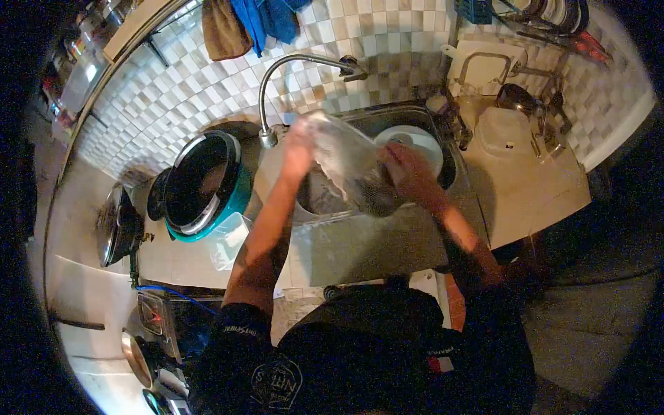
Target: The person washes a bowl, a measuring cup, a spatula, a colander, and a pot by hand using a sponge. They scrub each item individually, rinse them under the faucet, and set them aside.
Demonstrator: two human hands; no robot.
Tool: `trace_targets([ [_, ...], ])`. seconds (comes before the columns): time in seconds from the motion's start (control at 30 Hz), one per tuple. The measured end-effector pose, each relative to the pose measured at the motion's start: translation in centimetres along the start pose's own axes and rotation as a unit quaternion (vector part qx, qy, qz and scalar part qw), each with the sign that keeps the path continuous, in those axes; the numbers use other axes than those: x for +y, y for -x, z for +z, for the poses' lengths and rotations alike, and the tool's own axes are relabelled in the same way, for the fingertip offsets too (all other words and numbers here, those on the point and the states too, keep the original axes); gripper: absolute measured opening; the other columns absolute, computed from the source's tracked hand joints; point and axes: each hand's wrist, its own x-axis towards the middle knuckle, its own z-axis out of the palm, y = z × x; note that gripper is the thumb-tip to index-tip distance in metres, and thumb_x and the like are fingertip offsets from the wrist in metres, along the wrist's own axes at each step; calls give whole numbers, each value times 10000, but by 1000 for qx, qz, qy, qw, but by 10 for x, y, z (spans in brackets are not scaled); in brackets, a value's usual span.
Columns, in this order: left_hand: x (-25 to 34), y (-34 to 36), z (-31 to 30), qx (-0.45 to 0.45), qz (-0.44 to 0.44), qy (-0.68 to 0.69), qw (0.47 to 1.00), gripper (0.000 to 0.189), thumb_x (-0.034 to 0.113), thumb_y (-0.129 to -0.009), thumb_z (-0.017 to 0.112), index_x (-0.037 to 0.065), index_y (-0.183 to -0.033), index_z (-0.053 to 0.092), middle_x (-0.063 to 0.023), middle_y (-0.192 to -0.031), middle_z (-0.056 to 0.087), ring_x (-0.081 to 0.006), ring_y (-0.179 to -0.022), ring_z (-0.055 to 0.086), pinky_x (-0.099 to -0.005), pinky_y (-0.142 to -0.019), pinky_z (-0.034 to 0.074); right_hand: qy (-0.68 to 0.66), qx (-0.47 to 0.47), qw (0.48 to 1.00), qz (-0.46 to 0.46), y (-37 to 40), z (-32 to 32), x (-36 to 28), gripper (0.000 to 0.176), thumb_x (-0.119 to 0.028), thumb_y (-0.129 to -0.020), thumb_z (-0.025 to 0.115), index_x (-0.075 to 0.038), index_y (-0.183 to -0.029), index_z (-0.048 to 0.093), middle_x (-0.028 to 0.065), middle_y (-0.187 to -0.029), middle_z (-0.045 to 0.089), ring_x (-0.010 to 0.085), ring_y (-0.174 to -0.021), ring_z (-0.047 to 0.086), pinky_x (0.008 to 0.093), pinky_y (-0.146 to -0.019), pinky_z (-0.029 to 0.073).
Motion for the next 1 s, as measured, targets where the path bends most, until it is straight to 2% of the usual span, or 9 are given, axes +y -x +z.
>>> trace_targets([
  [0.13, 5, 24, -2, 84, -307, 444, 838, 385, 287, -1049, 384, 60, -1311, 553, -83, -1264, 607, -250, -1149, 584, -388, -1007, 467, -232, 32, 929, 288, -7, -24, -18, 295, -248, -1004, 492, 9, -1017, 637, 131, -896, 625, 175, -866, 576, 340, -792, 470],
  [0.23, -40, 65, 27, 123, -245, 494, 825, 472, 386, -1055, 379, 81, -1409, 448, -84, -1341, 551, -249, -1228, 529, -390, -1057, 419, -438, 156, 822, 328, -8, -3, -17, 344, -232, -980, 498, 34, -1173, 599, 191, -1083, 618, 256, -1012, 580, 366, -933, 446],
  [0.33, -7, 87, 74, 214, -214, 476, 826, 557, 433, -1041, 374, 35, -1430, 402, -131, -1445, 468, -253, -1264, 507, -394, -1074, 400, 9, 137, 975, 174, 3, 32, -5, 387, -159, -964, 462, 58, -1282, 504, 243, -1215, 555, 353, -1119, 535, 413, -1019, 396],
  [0.43, -44, 123, 131, 298, -86, 94, 946, 552, 339, -1037, 407, 3, -1467, 326, -183, -1493, 357, -328, -1357, 363, -429, -1135, 282, 136, 187, 968, 94, -2, 79, 9, 298, -110, -981, 411, 60, -1196, 526, 258, -1167, 565, 393, -1095, 543, 437, -1002, 410],
  [0.67, 47, 36, 76, -19, 136, -15, 990, 464, 207, -917, 554, 48, -1353, 537, -225, -1405, 476, -374, -1269, 476, -442, -1041, 404, 7, 36, 996, 83, -8, 88, 3, 298, -75, -957, 412, 73, -1185, 533, 289, -1173, 565, 421, -1143, 526, 460, -1042, 400],
  [0.8, 49, -36, 36, -220, 158, -435, 859, 436, 212, -882, 631, 104, -1303, 601, -215, -1383, 494, -302, -1267, 510, -349, -1021, 448, -51, -38, 993, 99, -17, 69, -25, 288, -83, -960, 410, 77, -1160, 540, 289, -1148, 585, 427, -1080, 566, 469, -990, 438],
  [0.83, 84, -22, 33, -197, 53, -260, 944, 421, 170, -870, 646, 1, -1251, 585, -239, -1294, 539, -344, -1197, 548, -353, -995, 463, -49, -39, 994, 88, -20, 68, -25, 283, -82, -964, 406, 75, -1155, 543, 286, -1129, 596, 430, -1055, 580, 471, -969, 453],
  [0.9, 116, 28, 57, -46, 152, -301, 940, 427, 171, -876, 639, -31, -1244, 557, -241, -1252, 555, -342, -1141, 568, -365, -963, 472, -271, -6, 922, 278, -23, 67, -19, 344, -130, -973, 421, 21, -1261, 533, 225, -1202, 596, 345, -1101, 582, 419, -963, 465],
  [1.0, 73, 90, 58, 36, 201, -307, 930, 434, 179, -913, 574, -35, -1285, 507, -253, -1246, 546, -348, -1137, 555, -389, -964, 458, -229, 107, 941, 226, 16, 124, 54, 353, -112, -965, 423, 37, -1269, 522, 215, -1053, 639, 355, -1001, 625, 435, -873, 501],
])
